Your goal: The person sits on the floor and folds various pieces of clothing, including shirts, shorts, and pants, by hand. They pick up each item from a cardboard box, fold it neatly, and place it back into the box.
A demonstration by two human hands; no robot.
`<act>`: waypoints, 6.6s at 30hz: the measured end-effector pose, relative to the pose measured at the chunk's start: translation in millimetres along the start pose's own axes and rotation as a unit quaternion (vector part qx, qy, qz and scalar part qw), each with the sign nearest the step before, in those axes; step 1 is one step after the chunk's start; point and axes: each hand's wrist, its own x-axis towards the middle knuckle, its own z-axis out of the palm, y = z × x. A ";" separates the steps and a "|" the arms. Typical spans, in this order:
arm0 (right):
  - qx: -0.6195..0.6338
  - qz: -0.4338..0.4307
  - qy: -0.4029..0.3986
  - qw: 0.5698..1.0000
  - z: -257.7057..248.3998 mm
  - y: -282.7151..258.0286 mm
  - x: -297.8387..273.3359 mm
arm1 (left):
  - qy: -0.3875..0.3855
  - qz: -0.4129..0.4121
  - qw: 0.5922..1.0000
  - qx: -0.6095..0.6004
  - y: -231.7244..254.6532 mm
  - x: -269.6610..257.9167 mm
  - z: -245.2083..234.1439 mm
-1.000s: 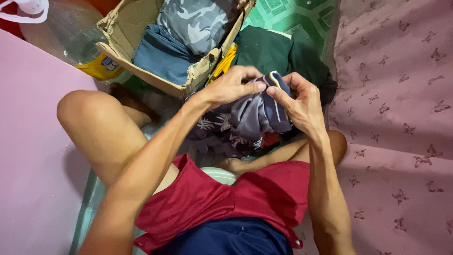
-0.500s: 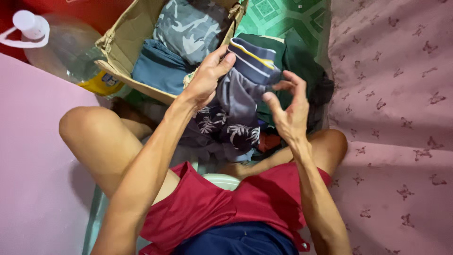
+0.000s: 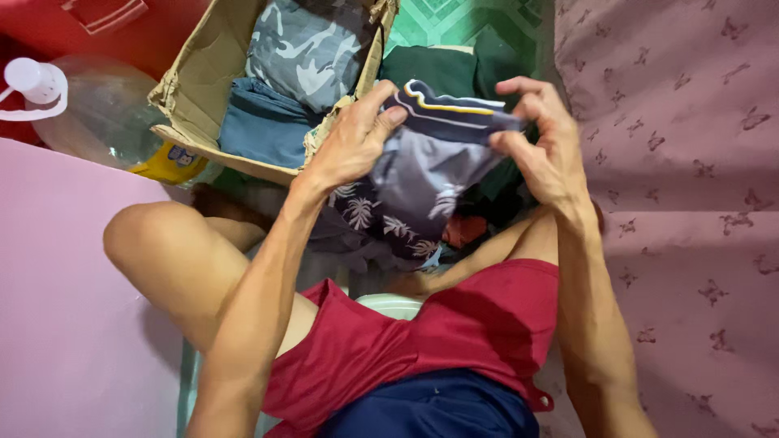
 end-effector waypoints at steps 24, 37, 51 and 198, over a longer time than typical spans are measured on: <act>-0.127 -0.051 -0.035 0.990 -50.5 -46.7 2.3 | 0.148 0.054 0.987 -0.042 15.3 -1.3 45.0; -0.011 -0.004 -0.172 0.985 -52.9 -69.0 6.0 | -0.040 0.218 0.974 0.039 8.0 0.4 68.0; -0.257 -0.116 -0.196 0.939 -115.3 -87.6 7.4 | -0.153 0.174 0.935 0.269 -49.6 -2.7 112.2; -0.216 -0.032 -0.115 0.969 92.6 212.4 -81.5 | -0.081 0.044 0.906 0.412 -165.7 -107.8 156.8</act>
